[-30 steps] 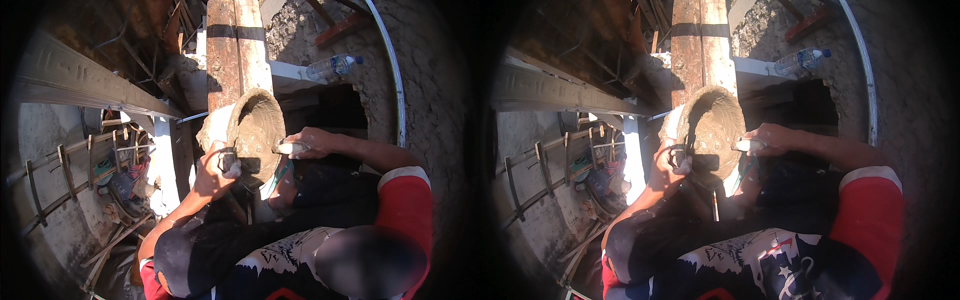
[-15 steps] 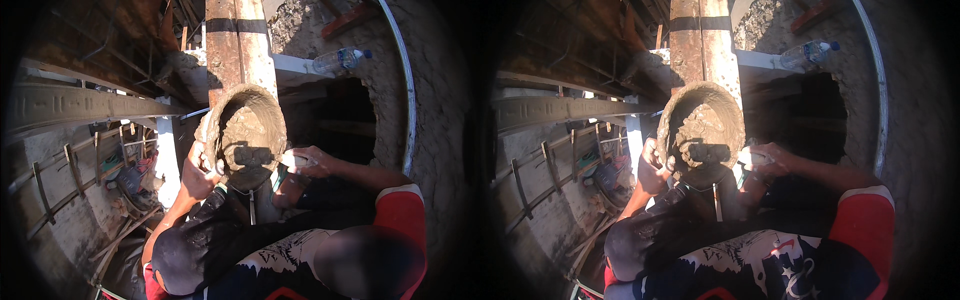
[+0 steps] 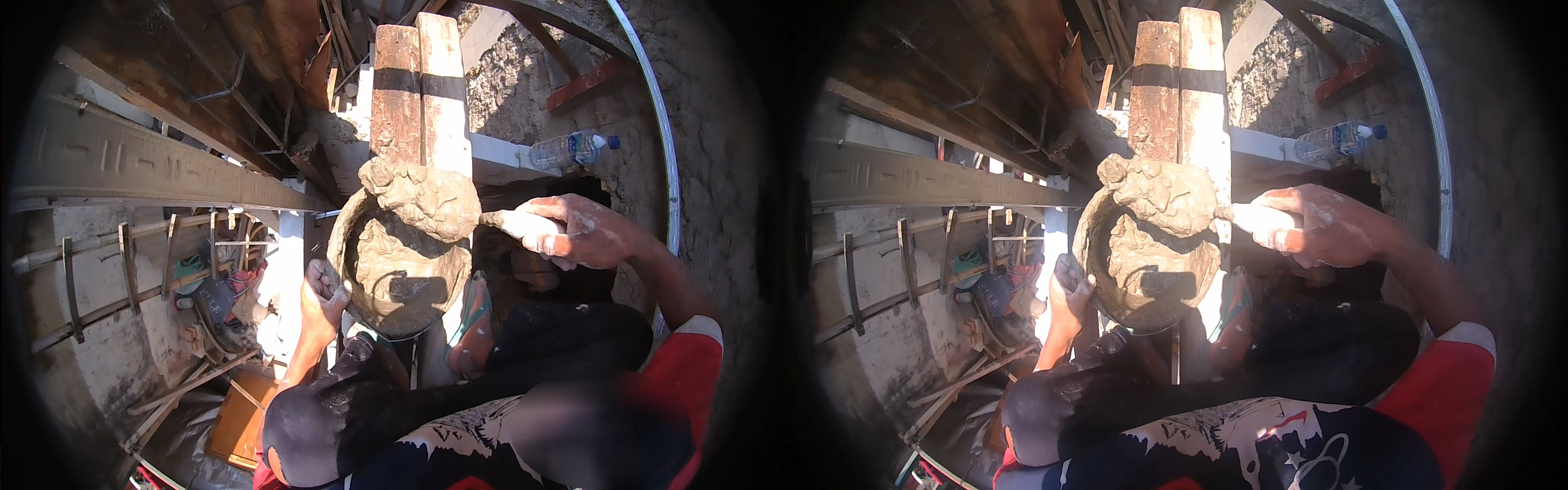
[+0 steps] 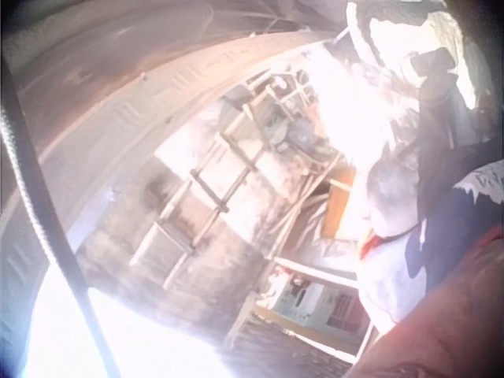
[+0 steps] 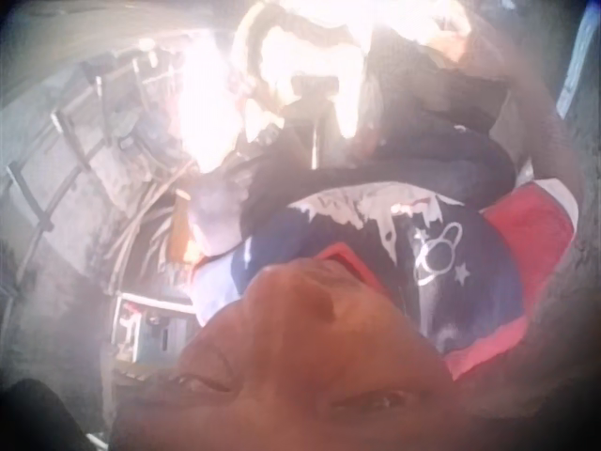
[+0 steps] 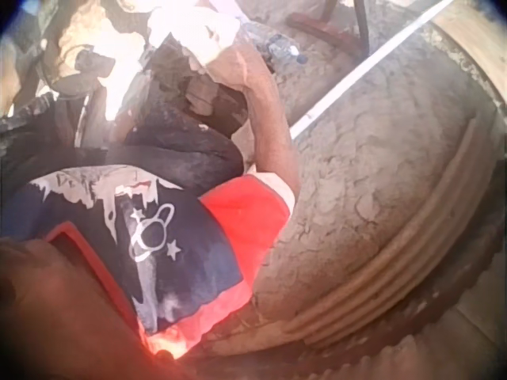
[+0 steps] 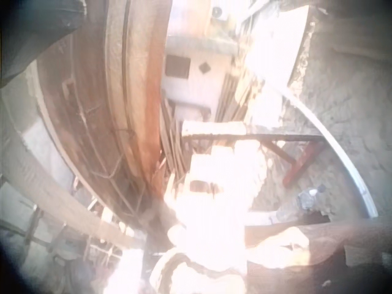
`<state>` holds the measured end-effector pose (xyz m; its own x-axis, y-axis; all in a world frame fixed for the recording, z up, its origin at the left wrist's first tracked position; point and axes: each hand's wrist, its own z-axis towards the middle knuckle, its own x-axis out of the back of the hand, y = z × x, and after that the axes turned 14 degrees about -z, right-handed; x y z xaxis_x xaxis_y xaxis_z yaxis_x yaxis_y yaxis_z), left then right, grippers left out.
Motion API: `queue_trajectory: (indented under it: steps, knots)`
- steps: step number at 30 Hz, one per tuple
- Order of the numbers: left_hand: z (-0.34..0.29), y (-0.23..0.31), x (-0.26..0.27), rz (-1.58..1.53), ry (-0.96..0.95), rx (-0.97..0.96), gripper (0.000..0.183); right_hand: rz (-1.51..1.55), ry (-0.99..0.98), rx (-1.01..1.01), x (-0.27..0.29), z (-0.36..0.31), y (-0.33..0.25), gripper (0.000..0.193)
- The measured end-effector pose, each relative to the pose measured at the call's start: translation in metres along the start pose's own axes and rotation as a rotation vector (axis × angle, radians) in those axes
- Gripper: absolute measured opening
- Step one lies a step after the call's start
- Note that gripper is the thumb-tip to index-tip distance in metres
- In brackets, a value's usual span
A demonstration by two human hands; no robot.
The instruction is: The person scoops mortar from a bucket using a trowel and applies it to a vertical brick column. They repeatedly smooth the mortar on the column's surface and scrape excess material back into the bucket.
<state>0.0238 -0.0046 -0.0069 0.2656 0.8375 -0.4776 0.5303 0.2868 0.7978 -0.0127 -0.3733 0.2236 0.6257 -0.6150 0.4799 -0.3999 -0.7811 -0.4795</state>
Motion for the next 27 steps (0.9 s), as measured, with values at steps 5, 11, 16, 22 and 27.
queue_trajectory:
  steps: [5,11,16,22,27]
  knots:
    - [-0.003,-0.006,0.000,0.056,-0.018,-0.033,0.026,-0.198,0.007,0.070,0.049,0.125,-0.070,0.044]
    - [-0.001,-0.002,-0.023,0.036,-0.044,0.050,0.033,-0.992,0.249,0.324,0.023,0.237,-0.093,0.035]
    - [0.010,-0.007,-0.031,0.220,-0.087,-0.014,0.032,-0.950,0.462,0.324,0.045,0.059,-0.011,0.053]
    - [0.020,0.035,-0.071,0.477,-0.257,-0.286,0.045,-1.005,0.216,-0.006,0.001,-0.044,0.008,0.053]
    - [0.014,0.002,-0.085,0.491,-0.404,-0.175,0.051,-1.370,0.385,0.114,-0.047,0.029,0.063,0.044]
